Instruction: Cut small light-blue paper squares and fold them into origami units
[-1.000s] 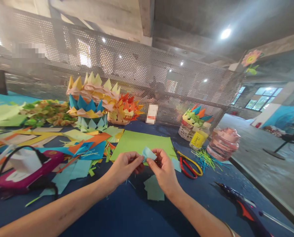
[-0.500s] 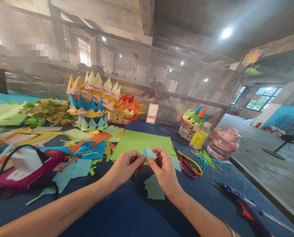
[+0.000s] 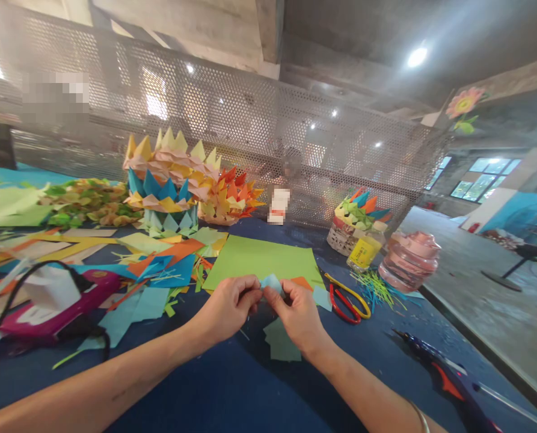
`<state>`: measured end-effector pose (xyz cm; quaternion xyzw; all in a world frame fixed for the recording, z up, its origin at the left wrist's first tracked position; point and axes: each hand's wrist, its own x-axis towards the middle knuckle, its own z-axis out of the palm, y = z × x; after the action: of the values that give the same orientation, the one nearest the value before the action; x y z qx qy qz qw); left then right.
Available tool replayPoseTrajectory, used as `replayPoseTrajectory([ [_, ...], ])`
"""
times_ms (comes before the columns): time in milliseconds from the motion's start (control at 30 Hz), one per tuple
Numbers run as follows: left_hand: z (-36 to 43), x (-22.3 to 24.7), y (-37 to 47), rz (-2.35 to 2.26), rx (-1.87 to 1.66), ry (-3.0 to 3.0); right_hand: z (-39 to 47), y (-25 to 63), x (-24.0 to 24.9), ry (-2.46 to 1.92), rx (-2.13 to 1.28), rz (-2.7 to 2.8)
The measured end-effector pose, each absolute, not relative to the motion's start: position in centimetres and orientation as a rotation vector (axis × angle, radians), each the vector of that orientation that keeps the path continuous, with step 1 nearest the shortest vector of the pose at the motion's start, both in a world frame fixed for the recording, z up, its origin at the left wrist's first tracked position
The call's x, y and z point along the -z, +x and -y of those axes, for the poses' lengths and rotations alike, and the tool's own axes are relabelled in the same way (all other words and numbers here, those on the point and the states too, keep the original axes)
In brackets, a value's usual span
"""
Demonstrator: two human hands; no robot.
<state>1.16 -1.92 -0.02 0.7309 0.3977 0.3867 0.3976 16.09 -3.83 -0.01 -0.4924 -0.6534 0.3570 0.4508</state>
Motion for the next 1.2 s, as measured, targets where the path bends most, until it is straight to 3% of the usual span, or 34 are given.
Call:
replayPoseTrajectory([
  [467, 1.38, 0.11, 1.03, -0.876, -1.046, 1.716, 4.09, 16.12, 0.12, -1.212, -0.741, 1.731],
  [833, 1.82, -0.35, 1.47, -0.898, -1.056, 1.536, 4.37, 15.86, -0.4, -1.181, -0.858, 1.651],
  [1200, 1.51, -0.15, 1.04, -0.896, -1.003, 1.807, 4.18, 15.82, -0.68, -1.162, -0.889, 1.514],
])
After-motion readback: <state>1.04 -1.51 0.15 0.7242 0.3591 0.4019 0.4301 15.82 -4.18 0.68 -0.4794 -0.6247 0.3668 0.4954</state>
